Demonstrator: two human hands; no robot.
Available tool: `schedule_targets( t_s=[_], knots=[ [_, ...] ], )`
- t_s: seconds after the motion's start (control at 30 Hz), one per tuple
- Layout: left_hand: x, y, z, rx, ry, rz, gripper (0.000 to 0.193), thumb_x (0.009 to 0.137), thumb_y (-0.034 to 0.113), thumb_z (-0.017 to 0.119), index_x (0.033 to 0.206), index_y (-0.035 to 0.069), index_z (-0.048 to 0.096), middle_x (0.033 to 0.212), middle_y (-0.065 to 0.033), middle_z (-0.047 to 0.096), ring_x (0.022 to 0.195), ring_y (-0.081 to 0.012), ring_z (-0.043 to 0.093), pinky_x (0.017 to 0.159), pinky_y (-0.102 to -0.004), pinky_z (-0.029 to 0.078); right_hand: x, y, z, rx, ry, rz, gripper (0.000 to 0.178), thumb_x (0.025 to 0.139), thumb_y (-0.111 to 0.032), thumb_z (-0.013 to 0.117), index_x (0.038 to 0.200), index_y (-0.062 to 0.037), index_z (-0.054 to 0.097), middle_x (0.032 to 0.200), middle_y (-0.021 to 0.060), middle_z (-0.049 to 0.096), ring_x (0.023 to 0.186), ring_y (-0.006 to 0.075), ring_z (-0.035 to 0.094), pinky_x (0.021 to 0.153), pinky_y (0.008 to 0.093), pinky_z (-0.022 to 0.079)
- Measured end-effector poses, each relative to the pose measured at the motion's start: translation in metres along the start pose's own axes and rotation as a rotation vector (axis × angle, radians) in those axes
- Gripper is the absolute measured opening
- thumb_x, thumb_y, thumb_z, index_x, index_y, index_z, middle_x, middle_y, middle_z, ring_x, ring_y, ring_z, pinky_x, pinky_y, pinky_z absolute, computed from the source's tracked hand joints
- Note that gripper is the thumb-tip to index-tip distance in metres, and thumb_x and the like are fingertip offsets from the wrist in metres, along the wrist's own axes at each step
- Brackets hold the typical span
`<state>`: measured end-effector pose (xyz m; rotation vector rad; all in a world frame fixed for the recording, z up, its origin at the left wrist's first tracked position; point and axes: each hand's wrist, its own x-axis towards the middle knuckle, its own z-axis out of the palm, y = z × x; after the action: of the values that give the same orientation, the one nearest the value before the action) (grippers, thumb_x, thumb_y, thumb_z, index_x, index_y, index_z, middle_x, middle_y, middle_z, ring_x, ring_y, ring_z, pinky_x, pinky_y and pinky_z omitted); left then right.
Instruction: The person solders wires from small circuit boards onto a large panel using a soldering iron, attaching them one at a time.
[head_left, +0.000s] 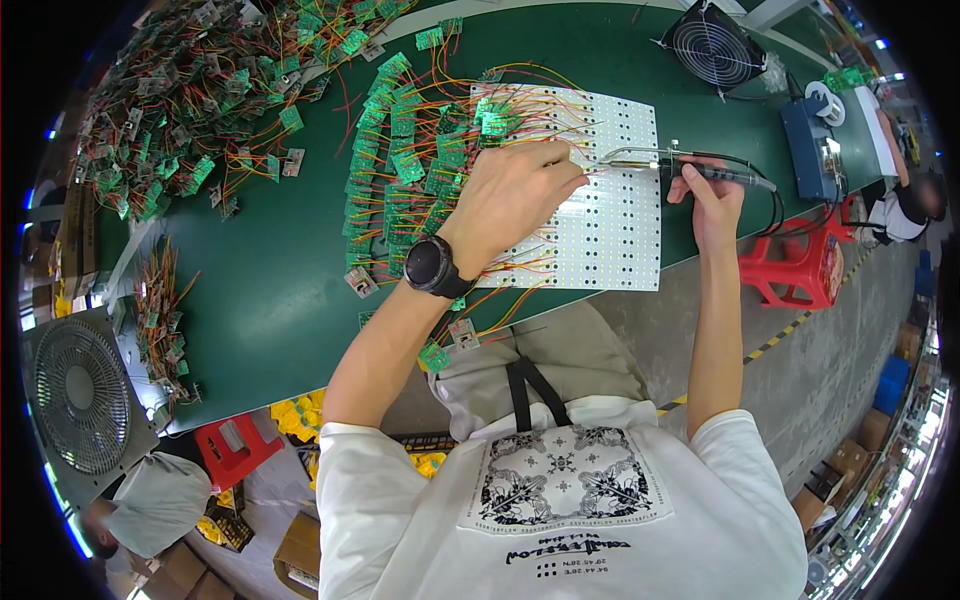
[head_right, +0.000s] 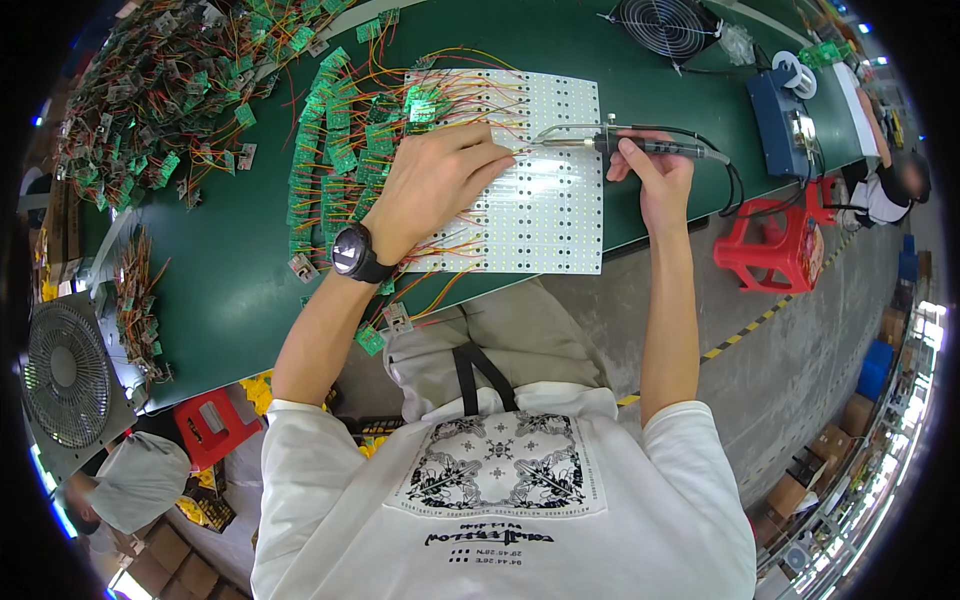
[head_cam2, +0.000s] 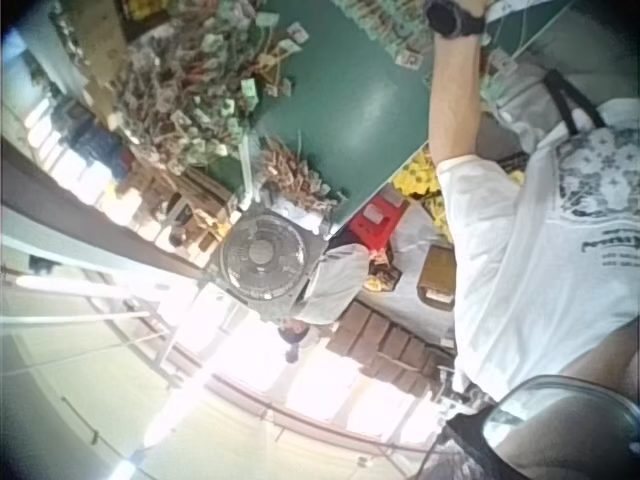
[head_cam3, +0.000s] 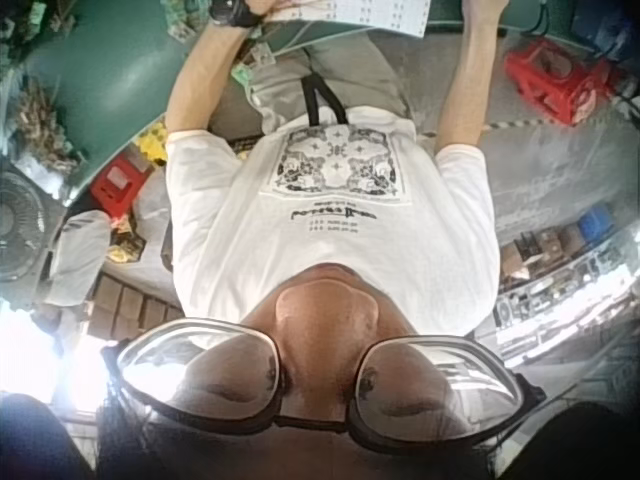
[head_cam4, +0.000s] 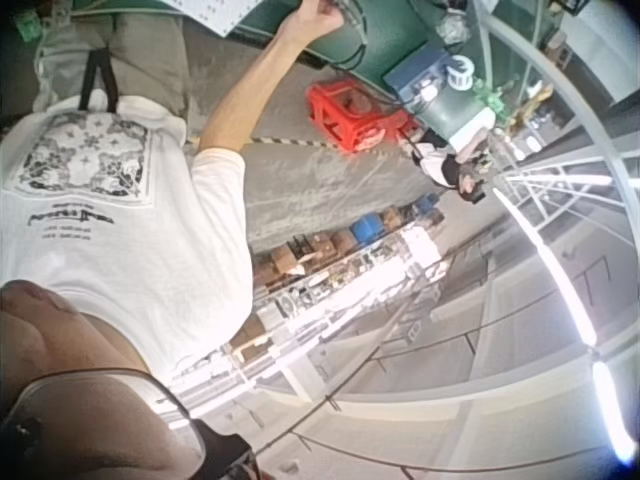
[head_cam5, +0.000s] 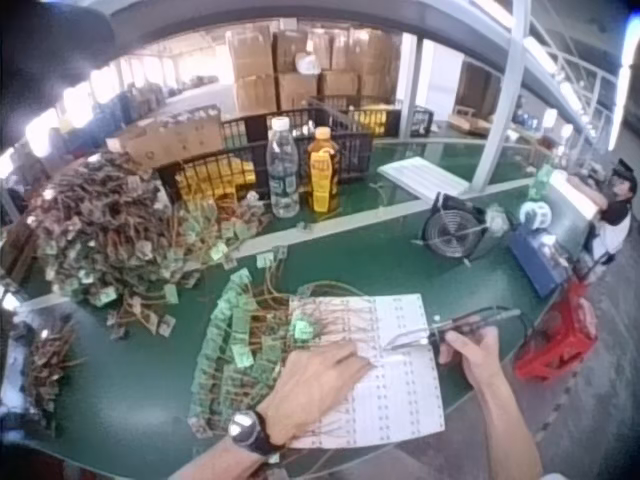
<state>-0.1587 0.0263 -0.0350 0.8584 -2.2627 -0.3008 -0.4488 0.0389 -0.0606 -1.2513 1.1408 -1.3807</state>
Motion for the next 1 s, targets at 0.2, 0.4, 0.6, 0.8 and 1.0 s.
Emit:
schedule_targets(
  t_s=[0.2, 0.4, 0.6, 0.8, 1.0],
  knots=[
    [-0.0022, 0.0009, 0.0025, -0.031, -0.007, -0.062, 0.01, 0.083, 0.017, 0.068, 0.087, 0.009, 0.073, 0.078, -0.0025, 0.062, 0.065, -0.0218, 0.061, 0.055, -0.0337, 0.048, 0.0003, 0.0001, -0.001, 0.016, -0.002, -0.009, 0.021, 0.088, -0.005, 0.064, 0.105, 0.0068, 0.061, 0.078, 0.0109, 0.065, 0.061, 0.0162, 0.062, 0.058, 0.0258, 0.048],
    [-0.0026, -0.0007, 0.0031, -0.056, 0.004, -0.055, 0.008, 0.081, 0.014, 0.068, 0.084, 0.008, 0.072, 0.078, -0.0031, 0.062, 0.064, -0.0238, 0.061, 0.055, -0.0343, 0.048, -0.0007, 0.0, -0.0001, 0.023, -0.003, -0.015, 0.021, 0.087, -0.004, 0.065, 0.105, 0.007, 0.061, 0.081, 0.012, 0.066, 0.062, 0.0174, 0.063, 0.057, 0.0269, 0.048],
    [-0.0016, -0.001, 0.0053, -0.026, 0.033, -0.079, 0.011, 0.082, 0.016, 0.068, 0.079, 0.005, 0.068, 0.078, -0.0055, 0.06, 0.064, -0.0268, 0.06, 0.055, -0.0368, 0.048, -0.0012, 0.0012, -0.0011, 0.026, 0.007, -0.012, 0.022, 0.086, -0.002, 0.066, 0.105, 0.0073, 0.061, 0.084, 0.0132, 0.066, 0.062, 0.0189, 0.064, 0.057, 0.0284, 0.049],
    [-0.0022, -0.0023, 0.0077, -0.029, 0.033, -0.079, 0.012, 0.083, 0.017, 0.068, 0.081, 0.005, 0.069, 0.079, -0.0054, 0.06, 0.065, -0.0263, 0.061, 0.055, -0.0367, 0.048, -0.001, 0.0016, -0.0005, 0.033, -0.007, -0.008, 0.022, 0.086, -0.002, 0.066, 0.106, 0.0079, 0.061, 0.086, 0.0139, 0.066, 0.062, 0.0195, 0.064, 0.056, 0.0285, 0.05],
    [-0.0023, -0.0037, 0.0093, 0.02, 0.025, -0.069, 0.011, 0.082, 0.017, 0.068, 0.08, 0.007, 0.07, 0.079, -0.0038, 0.06, 0.065, -0.0245, 0.061, 0.055, -0.0355, 0.049, -0.0001, 0.0026, -0.0028, 0.016, -0.033, -0.008, 0.023, 0.085, -0.001, 0.066, 0.106, 0.0082, 0.061, 0.087, 0.014, 0.066, 0.063, 0.0198, 0.064, 0.056, 0.0288, 0.05]
  ],
)
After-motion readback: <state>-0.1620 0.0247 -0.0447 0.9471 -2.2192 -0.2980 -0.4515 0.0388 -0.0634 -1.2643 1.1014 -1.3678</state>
